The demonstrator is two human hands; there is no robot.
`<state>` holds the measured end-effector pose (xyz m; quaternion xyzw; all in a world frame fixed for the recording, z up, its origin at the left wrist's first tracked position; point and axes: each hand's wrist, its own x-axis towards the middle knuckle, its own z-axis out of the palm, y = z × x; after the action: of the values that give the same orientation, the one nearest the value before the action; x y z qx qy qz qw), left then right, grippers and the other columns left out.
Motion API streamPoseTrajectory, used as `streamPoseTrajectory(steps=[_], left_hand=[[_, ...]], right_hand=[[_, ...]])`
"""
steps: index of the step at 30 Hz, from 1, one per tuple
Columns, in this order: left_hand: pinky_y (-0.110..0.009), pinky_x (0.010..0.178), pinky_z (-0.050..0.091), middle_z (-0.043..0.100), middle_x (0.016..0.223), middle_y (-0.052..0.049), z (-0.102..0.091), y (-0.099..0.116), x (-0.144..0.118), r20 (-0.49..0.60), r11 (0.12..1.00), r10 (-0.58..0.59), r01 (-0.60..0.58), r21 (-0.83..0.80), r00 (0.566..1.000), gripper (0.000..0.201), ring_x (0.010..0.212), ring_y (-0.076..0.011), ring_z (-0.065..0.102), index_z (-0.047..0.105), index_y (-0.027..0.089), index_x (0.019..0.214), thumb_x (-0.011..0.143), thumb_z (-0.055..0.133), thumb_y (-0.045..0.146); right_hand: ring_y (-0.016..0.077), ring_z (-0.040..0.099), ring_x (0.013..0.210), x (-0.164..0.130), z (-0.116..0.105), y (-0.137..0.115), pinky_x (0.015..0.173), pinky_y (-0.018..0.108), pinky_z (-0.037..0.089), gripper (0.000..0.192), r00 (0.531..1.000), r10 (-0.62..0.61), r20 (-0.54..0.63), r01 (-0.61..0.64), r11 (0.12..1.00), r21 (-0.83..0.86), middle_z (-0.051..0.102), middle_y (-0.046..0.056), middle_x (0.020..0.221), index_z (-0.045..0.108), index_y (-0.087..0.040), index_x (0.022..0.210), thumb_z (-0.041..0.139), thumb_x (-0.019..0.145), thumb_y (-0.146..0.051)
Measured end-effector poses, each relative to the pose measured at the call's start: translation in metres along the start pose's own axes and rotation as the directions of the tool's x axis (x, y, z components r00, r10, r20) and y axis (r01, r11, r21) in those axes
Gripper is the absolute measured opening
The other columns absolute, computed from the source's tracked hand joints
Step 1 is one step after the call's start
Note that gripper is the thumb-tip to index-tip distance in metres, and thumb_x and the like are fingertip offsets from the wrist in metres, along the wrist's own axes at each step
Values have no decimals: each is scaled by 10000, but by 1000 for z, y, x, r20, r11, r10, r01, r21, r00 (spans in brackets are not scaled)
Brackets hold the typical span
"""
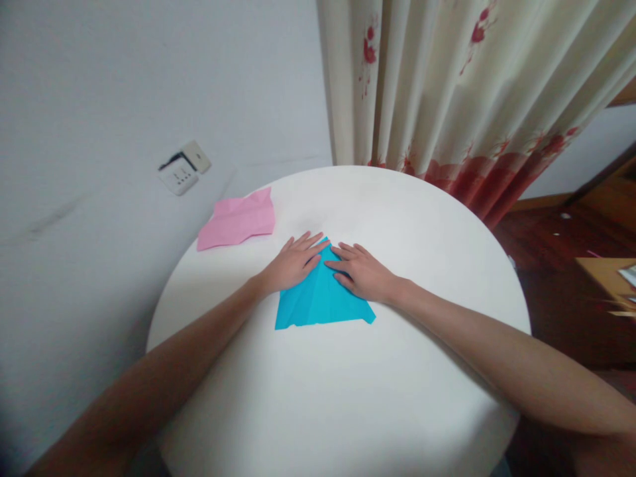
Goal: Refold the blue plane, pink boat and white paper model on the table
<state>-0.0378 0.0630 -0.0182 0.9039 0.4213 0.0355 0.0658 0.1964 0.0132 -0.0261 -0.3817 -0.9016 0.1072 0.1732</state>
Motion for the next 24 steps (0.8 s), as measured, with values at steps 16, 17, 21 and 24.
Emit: streamPoseTrajectory(steps=[16,17,21,24], left_hand=[[-611,1179,191,234,1638,14,1,0,0,1,1000,6,-6,6,1000,518,1509,-311,180,291,357,1541,1037,214,451],[-611,1179,193,237,1637,14,1,-1,0,1,1000,7,-7,7,1000,516,1508,-311,182,293,359,1539,1037,215,452],[-539,1185,239,319,1606,-12,1,1,0,-36,1000,3,-2,28,999,510,1477,-294,259,354,318,1517,1030,272,446],[-432,1144,334,462,1493,-84,-3,8,-1,-106,998,-40,45,49,994,520,1367,-277,409,407,237,1489,1007,368,427]], right_hand=[[339,329,1449,0,5,1,1146,604,299,499,1000,29,11,-28,999,-38,383,154,1560,459,-196,1480,415,1011,-358],[337,329,1449,0,4,1,1147,603,299,497,1000,28,12,-27,999,-37,382,152,1561,457,-200,1481,413,1011,-358],[329,333,1449,0,3,0,1150,591,299,488,999,34,19,-33,999,-41,383,142,1563,465,-212,1475,409,1012,-357],[337,328,1450,0,1,-1,1147,607,292,491,999,46,29,-44,998,-42,377,140,1567,463,-213,1476,411,1009,-356]])
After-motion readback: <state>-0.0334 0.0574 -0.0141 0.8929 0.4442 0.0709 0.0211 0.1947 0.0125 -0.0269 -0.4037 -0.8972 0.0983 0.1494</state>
